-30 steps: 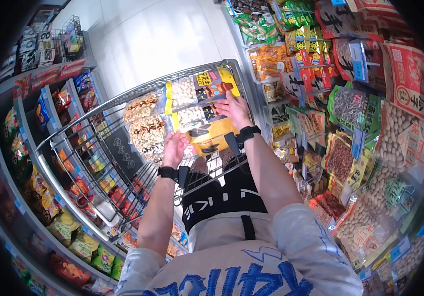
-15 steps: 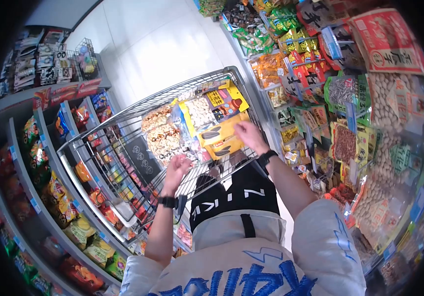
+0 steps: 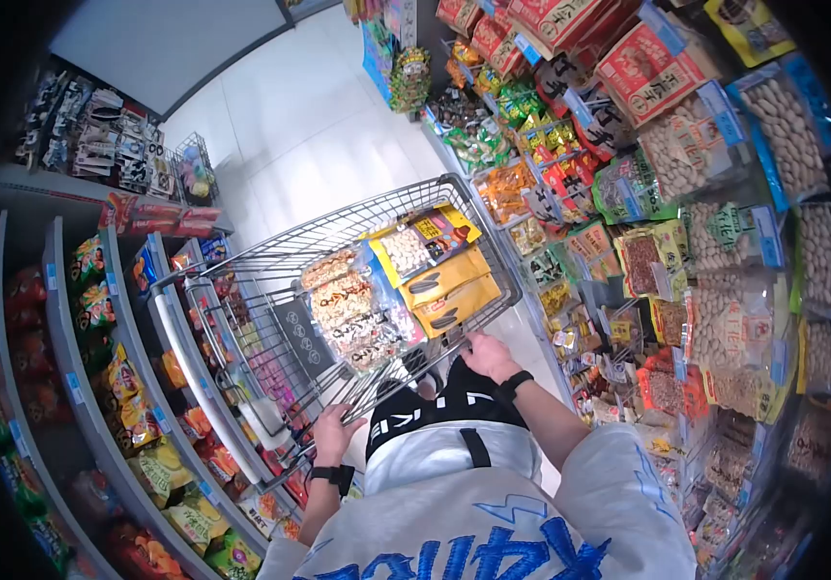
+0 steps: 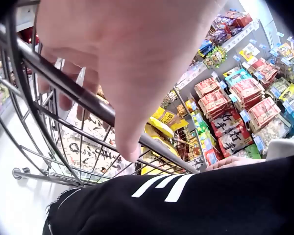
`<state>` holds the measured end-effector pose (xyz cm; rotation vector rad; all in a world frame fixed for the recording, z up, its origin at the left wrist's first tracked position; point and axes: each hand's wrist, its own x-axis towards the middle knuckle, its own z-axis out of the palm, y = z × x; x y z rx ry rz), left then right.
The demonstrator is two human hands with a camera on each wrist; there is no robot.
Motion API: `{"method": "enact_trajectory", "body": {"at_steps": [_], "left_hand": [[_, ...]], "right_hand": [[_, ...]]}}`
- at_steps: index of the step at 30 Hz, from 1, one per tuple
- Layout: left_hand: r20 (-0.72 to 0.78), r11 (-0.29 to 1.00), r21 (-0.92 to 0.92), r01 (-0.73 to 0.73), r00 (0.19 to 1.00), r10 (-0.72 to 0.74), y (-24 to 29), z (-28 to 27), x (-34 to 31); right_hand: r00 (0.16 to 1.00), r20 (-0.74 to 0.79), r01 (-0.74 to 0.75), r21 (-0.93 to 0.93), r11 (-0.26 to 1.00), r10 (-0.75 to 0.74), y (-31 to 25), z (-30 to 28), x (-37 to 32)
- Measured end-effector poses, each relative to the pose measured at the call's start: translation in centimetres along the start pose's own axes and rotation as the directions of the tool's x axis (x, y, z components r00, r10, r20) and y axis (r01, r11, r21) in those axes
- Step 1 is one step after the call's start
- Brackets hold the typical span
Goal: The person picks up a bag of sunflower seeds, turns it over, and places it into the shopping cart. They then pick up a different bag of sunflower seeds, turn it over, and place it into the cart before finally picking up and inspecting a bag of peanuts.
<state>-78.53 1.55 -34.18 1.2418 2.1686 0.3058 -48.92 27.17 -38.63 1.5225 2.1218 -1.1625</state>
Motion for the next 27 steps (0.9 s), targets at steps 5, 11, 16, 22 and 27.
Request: {"method": "enact_trajectory", "body": {"at_steps": [5, 11, 16, 22, 27], "left_hand": [[-0.083, 0.992, -0.126, 0.01, 0.996, -0.021, -0.9, -0.1, 0.0], [-0.179, 0.993, -0.117, -0.001, 0.984, -0.02, -2.3, 1.2, 0.7], [-0.161, 0.993, -0.116, 0.014, 0.986, -0.033, -2.5, 0.1, 3.0], [-0.135, 0.991, -0.134, 0.002, 0.991, -0.02, -1.6, -1.8, 6.7], [-0.114, 0.988, -0.155, 0.01, 0.993, -0.028, -1.8, -3.4, 10.9]], "right_hand": [[0.974, 0.192, -0.095, -0.128, 0.987, 0.119, -1.9, -0.6, -0.7], [0.96, 0.269, -0.019, -0.204, 0.979, 0.075, -1.2, -0.9, 0.7], [0.94, 0.317, -0.039, -0.264, 0.964, 0.125, -2.7, -1.9, 2.7], [0.958, 0.267, -0.018, -0.299, 0.954, 0.102, -1.9, -2.1, 7.0], [0.975, 0.209, -0.024, -0.253, 0.967, 0.079, -3.5, -4.0, 10.7]]}}
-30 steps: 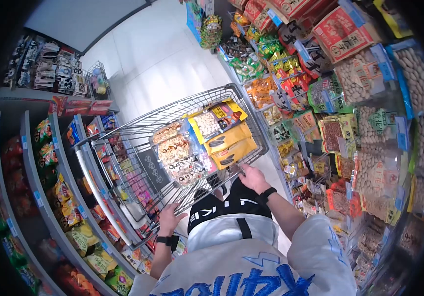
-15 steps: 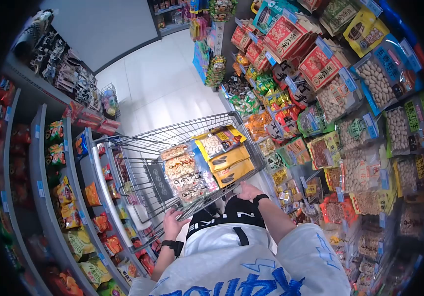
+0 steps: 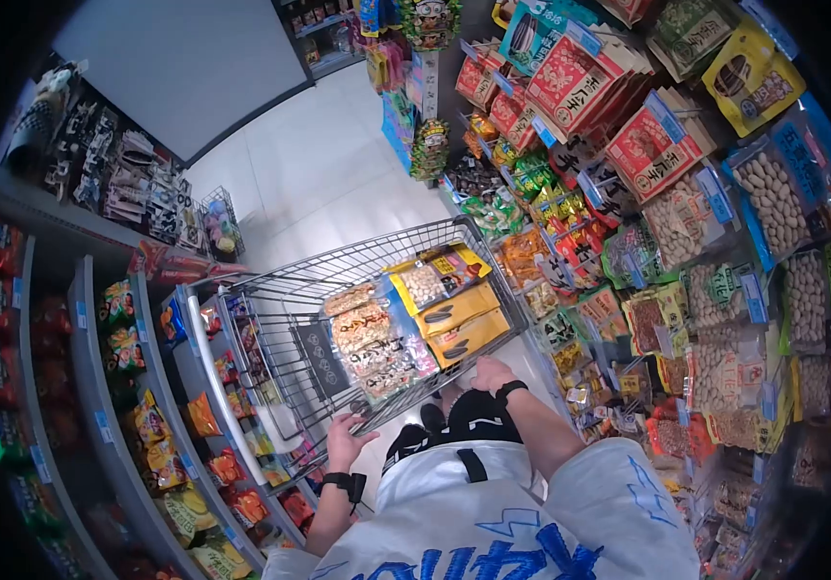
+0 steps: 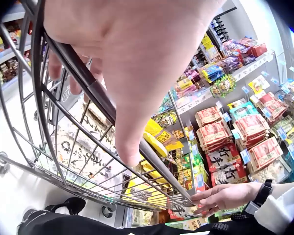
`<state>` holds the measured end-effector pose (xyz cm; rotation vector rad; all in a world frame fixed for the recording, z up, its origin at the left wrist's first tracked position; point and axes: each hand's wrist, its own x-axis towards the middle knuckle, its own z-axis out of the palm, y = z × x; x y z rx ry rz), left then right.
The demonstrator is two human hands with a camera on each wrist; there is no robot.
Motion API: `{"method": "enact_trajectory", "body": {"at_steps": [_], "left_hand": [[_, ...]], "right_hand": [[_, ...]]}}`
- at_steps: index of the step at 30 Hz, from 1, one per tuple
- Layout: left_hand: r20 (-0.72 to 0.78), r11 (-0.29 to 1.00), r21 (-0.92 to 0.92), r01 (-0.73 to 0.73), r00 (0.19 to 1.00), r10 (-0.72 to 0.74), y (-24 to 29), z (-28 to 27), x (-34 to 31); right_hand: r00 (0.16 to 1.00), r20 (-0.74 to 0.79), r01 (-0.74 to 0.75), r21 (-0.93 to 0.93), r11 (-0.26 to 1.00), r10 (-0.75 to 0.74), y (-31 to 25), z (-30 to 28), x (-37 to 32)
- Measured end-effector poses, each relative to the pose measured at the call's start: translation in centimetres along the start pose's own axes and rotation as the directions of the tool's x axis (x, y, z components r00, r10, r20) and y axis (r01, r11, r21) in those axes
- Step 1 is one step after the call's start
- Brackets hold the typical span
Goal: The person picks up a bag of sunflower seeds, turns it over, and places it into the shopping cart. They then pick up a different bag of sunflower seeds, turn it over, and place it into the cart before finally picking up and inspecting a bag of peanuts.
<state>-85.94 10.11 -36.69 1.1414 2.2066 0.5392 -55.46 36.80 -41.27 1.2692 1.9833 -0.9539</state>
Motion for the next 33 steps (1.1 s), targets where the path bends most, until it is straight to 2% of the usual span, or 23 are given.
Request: {"method": "enact_trajectory", "body": {"at_steps": [1, 4, 5, 9, 12, 13, 14, 16, 18, 20, 21, 22, 24, 26, 28, 29, 30, 32, 33], "left_hand": [[0.009, 1.0, 0.013, -0.008, 1.0, 0.008, 0.6, -0.3, 0.6], [0.051, 1.0, 0.008, 0.013, 0.999, -0.014, 0.7, -1.4, 3.7], [0.09, 0.999, -0.007, 0.042, 0.995, -0.041, 0.7, -1.6, 4.5], [0.143, 0.999, 0.042, 0.023, 0.989, -0.029, -0.1, -2.6, 8.3], [0.177, 0.993, 0.115, 0.022, 0.983, -0.042, 0.4, -3.8, 11.1], [0.176, 0.978, 0.188, 0.092, 0.976, -0.125, 1.3, -4.3, 11.8], [0.18, 0.979, 0.188, 0.084, 0.976, -0.119, 2.2, -4.7, 12.1], [-0.053, 0.933, 0.326, 0.155, 0.988, -0.146, 5.1, -5.1, 12.9], [-0.088, 0.939, 0.326, 0.112, 0.992, -0.088, 5.9, -5.1, 14.4], [-0.069, 0.981, 0.194, -0.006, 0.997, 0.02, 6.0, -4.9, 16.7], [-0.016, 0.982, 0.188, -0.023, 1.0, 0.026, 8.0, -5.6, 17.8], [-0.002, 0.982, 0.186, -0.037, 0.999, 0.038, 9.0, -5.5, 19.1], [0.09, 0.946, 0.239, -0.217, 0.976, 0.201, 10.0, -5.5, 21.2], [0.165, 0.924, 0.256, -0.283, 0.955, 0.247, 11.4, -5.9, 23.7], [0.275, 0.895, 0.347, -0.281, 0.942, 0.19, 11.7, -5.6, 25.5], [0.274, 0.897, 0.373, -0.237, 0.952, 0.137, 12.1, -5.5, 26.5], [0.195, 0.897, 0.411, -0.16, 0.977, 0.085, 12.6, -5.8, 27.5], [0.136, 0.925, 0.374, -0.064, 0.991, 0.014, 12.5, -6.4, 30.1], [0.21, 0.922, 0.365, -0.132, 0.976, 0.056, 12.4, -7.1, 31.3]], "right_hand": [[0.999, 0.043, -0.017, 0.007, 1.0, 0.016, -0.4, -1.3, -0.1], [0.999, 0.03, -0.029, 0.03, 0.999, 0.028, -4.7, -6.6, -1.3], [0.998, -0.065, -0.01, 0.086, 0.996, 0.015, -4.6, -5.7, 0.4], [0.999, -0.046, 0.013, 0.061, 0.998, -0.011, -6.6, -8.3, 2.4], [0.997, -0.06, 0.066, 0.144, 0.987, -0.058, -7.1, -10.3, 4.1], [0.999, -0.016, -0.025, 0.233, 0.972, 0.029, -7.5, -11.5, 4.2], [0.999, -0.019, -0.029, 0.238, 0.971, 0.035, -7.2, -11.8, 4.7], [0.998, -0.057, 0.046, 0.424, 0.905, -0.024, -6.3, -12.7, 6.0], [0.995, -0.086, 0.083, 0.48, 0.873, -0.048, -5.7, -13.0, 6.3], [0.983, -0.15, 0.174, 0.553, 0.815, -0.108, -5.2, -13.0, 6.2], [0.996, -0.083, 0.077, 0.583, 0.809, -0.035, -4.4, -11.3, 7.8], [0.996, -0.084, 0.065, 0.59, 0.805, -0.019, -3.4, -10.7, 7.9], [0.992, -0.035, -0.076, 0.599, 0.797, 0.121, -2.5, -9.8, 7.2], [0.974, -0.047, -0.136, 0.665, 0.735, 0.222, -1.4, -9.3, 5.8], [0.934, -0.079, -0.186, 0.726, 0.662, 0.348, -0.3, -8.5, 3.5], [0.911, -0.118, -0.196, 0.718, 0.668, 0.394, 1.0, -7.0, 3.0], [0.884, -0.169, -0.2, 0.707, 0.678, 0.436, 2.3, -5.3, 3.2], [0.855, -0.118, -0.177, 0.849, 0.498, 0.505, 4.3, -2.5, 2.4], [0.837, -0.089, -0.156, 0.907, 0.39, 0.54, 3.7, -2.9, 0.1]]}}
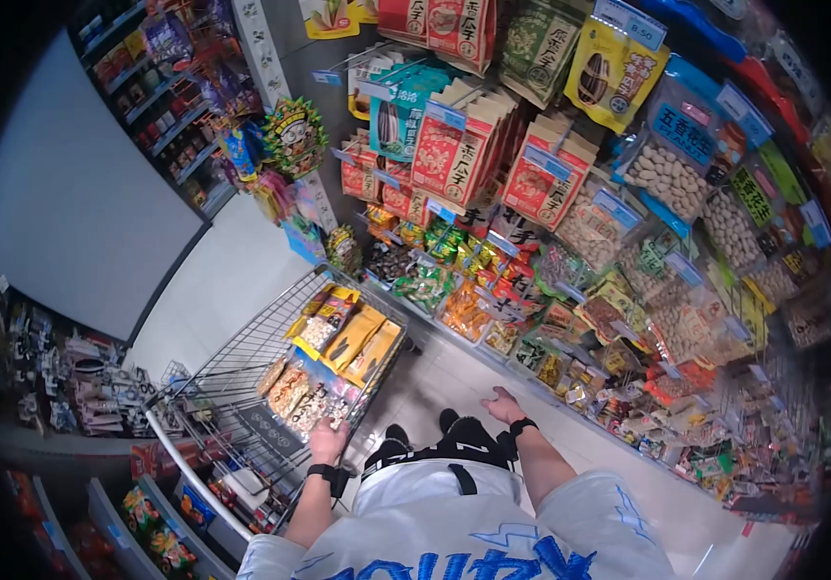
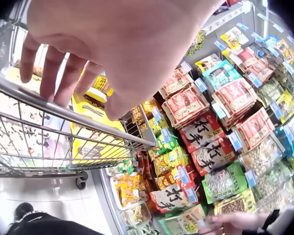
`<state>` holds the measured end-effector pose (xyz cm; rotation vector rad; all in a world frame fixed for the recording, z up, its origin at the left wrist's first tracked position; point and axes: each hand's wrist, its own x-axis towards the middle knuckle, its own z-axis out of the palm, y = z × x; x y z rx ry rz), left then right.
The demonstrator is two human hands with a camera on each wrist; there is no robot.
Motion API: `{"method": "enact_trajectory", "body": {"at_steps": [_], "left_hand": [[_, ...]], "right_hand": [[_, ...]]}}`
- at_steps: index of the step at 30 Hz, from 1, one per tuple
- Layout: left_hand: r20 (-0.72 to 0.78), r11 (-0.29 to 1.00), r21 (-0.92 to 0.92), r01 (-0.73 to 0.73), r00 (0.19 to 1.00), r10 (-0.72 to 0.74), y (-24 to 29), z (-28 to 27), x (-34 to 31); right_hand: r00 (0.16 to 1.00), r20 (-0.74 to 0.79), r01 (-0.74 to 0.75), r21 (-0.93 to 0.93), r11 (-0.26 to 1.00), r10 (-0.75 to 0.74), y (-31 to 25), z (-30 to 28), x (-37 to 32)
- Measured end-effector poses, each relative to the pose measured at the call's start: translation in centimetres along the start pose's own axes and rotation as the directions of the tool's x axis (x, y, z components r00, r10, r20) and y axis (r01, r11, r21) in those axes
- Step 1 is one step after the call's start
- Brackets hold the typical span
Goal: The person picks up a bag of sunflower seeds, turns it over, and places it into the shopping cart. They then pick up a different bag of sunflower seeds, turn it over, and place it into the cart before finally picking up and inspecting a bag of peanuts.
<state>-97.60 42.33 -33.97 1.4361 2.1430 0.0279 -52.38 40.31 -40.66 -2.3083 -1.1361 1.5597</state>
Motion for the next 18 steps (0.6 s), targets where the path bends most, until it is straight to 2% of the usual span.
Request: {"method": "enact_trajectory", "body": {"at_steps": [1, 2, 4, 5, 7, 9, 11, 13, 15, 17, 18], "left_hand": [[0.055, 0.998, 0.004, -0.062, 0.997, 0.062, -0.5, -0.6, 0.6], [-0.002, 0.995, 0.023, -0.098, 0.995, 0.098, -0.8, -0.6, 1.0], [0.013, 0.987, 0.071, -0.145, 0.989, 0.144, -1.4, -0.3, 2.2], [0.004, 0.979, 0.115, -0.171, 0.985, 0.171, -1.7, -0.1, 2.6], [-0.037, 0.977, 0.056, -0.204, 0.978, 0.207, -3.4, 1.7, 3.8], [-0.057, 0.977, 0.038, -0.212, 0.975, 0.214, -3.6, 1.6, 3.9], [-0.03, 0.968, 0.056, -0.245, 0.969, 0.246, -3.2, 1.2, 3.9], [0.062, 0.971, -0.099, -0.217, 0.973, 0.224, -4.6, 2.1, 5.9], [0.111, 0.984, -0.076, -0.16, 0.98, 0.168, -3.5, 1.1, 5.8], [-0.046, 0.957, 0.014, -0.291, 0.956, 0.291, -1.8, 1.4, 4.6], [-0.024, 0.954, 0.014, -0.301, 0.953, 0.301, 0.0, 0.5, 4.0]], "right_hand": [[1.0, -0.021, -0.016, 0.004, 1.0, 0.017, 0.7, -0.4, -1.5], [0.997, -0.047, -0.058, 0.117, 0.991, 0.063, 1.3, -0.6, -3.0], [0.984, -0.083, -0.123, 0.328, 0.937, 0.158, 2.2, -1.2, -5.7], [0.979, -0.11, -0.128, 0.343, 0.931, 0.175, 2.7, -1.2, -6.8], [0.973, -0.142, -0.069, 0.578, 0.813, 0.184, 3.6, -1.1, -8.8], [0.95, -0.216, -0.043, 0.622, 0.782, 0.224, 3.7, -1.4, -10.6], [0.941, -0.277, 0.062, 0.702, 0.71, 0.192, 4.5, -2.3, -11.1], [0.927, -0.311, 0.094, 0.731, 0.676, 0.207, 3.9, -3.1, -11.6], [0.917, -0.362, 0.158, 0.716, 0.68, 0.169, 3.3, -4.0, -11.8], [0.913, -0.388, 0.215, 0.727, 0.652, 0.13, 3.1, -5.3, -12.1], [0.91, -0.405, 0.259, 0.725, 0.638, 0.091, 3.0, -5.8, -12.3]]}}
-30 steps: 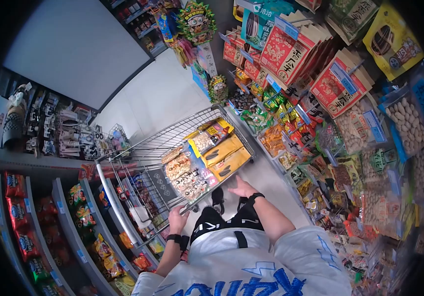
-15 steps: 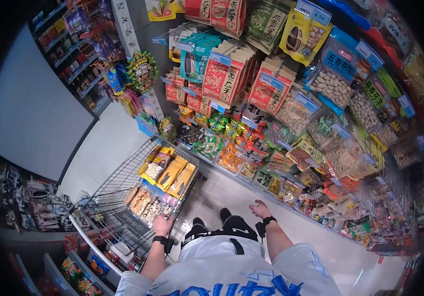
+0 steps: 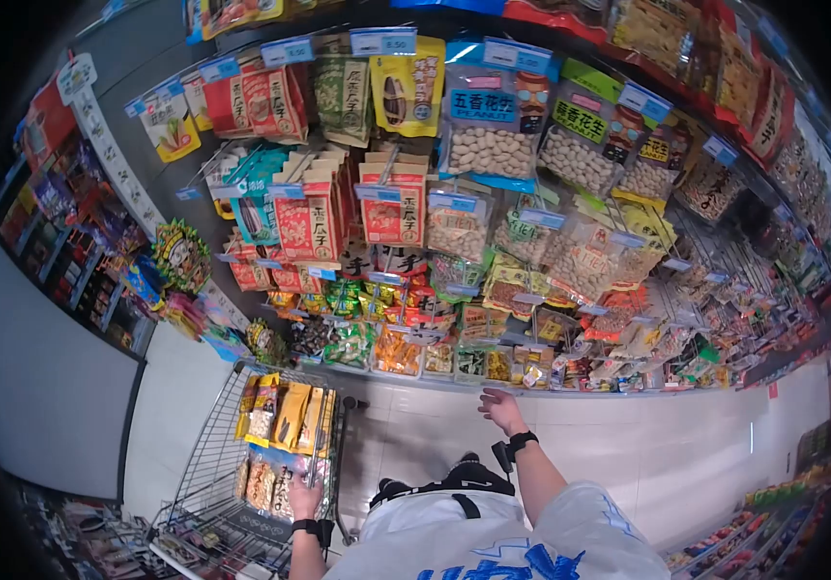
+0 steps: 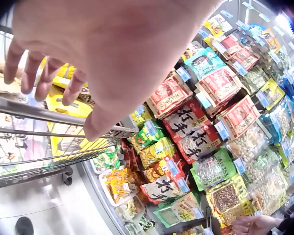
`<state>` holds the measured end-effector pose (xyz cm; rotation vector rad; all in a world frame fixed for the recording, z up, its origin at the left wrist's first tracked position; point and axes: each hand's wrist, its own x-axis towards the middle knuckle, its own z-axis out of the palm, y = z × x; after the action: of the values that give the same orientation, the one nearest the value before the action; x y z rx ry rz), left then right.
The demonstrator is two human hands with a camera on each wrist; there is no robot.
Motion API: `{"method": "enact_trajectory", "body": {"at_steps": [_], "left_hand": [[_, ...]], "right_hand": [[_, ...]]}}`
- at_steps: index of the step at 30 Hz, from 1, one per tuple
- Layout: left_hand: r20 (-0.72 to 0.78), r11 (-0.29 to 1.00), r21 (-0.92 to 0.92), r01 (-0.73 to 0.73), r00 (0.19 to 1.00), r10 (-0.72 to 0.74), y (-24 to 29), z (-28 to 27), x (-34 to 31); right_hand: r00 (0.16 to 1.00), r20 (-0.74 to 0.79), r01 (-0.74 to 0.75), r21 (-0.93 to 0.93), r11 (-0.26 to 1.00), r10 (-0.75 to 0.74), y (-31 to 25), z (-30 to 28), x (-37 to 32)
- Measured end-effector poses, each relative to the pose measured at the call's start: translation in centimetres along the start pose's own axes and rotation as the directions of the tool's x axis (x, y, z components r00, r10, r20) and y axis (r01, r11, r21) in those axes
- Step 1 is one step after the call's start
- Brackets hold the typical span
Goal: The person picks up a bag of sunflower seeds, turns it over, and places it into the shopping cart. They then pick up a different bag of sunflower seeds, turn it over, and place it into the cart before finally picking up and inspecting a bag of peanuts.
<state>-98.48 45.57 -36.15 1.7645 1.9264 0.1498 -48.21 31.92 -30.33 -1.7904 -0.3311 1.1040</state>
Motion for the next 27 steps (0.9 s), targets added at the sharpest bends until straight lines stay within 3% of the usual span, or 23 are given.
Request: {"method": "enact_trajectory", "body": {"at_steps": [3, 7, 9, 10, 12, 20, 21, 23, 27], "left_hand": [[0.043, 0.961, -0.247, -0.12, 0.99, 0.135, 3.4, 1.9, 2.0], [0.158, 0.931, -0.342, -0.126, 0.969, 0.189, 14.9, 1.0, 0.8], [0.162, 0.857, -0.432, -0.281, 0.91, 0.381, 20.6, 0.6, 0.3], [0.163, 0.857, -0.423, -0.293, 0.906, 0.39, 23.0, 0.9, 0.2], [0.107, 0.741, -0.49, -0.46, 0.812, 0.574, 27.8, 1.6, -0.3], [0.325, 0.67, -0.616, -0.414, 0.642, 0.695, 46.9, -0.8, -7.9], [0.33, 0.671, -0.616, -0.412, 0.638, 0.695, 48.4, -0.7, -8.4], [0.324, 0.591, -0.676, -0.44, 0.543, 0.774, 51.0, -0.7, -8.9], [0.304, 0.544, -0.685, -0.484, 0.489, 0.818, 55.0, -1.7, -10.5]], "right_hand": [[0.997, 0.058, 0.046, 0.008, 0.999, -0.047, -2.4, -1.3, 0.1], [0.986, 0.077, 0.141, 0.098, 0.985, -0.149, -3.7, -4.6, 1.8], [0.968, 0.08, 0.227, 0.128, 0.966, -0.238, -5.6, -6.0, 1.4], [0.968, 0.072, 0.229, 0.141, 0.963, -0.24, -6.3, -6.9, 1.3], [0.933, 0.074, 0.323, 0.26, 0.91, -0.353, -7.6, -8.7, 1.0], [0.889, 0.059, 0.395, 0.401, 0.827, -0.453, -15.0, -16.0, -2.3], [0.879, 0.051, 0.418, 0.397, 0.817, -0.475, -15.6, -16.5, -2.6], [0.874, 0.041, 0.428, 0.409, 0.806, -0.485, -16.6, -17.4, -2.8], [0.866, 0.034, 0.435, 0.439, 0.786, -0.498, -18.3, -18.3, -2.9]]}}
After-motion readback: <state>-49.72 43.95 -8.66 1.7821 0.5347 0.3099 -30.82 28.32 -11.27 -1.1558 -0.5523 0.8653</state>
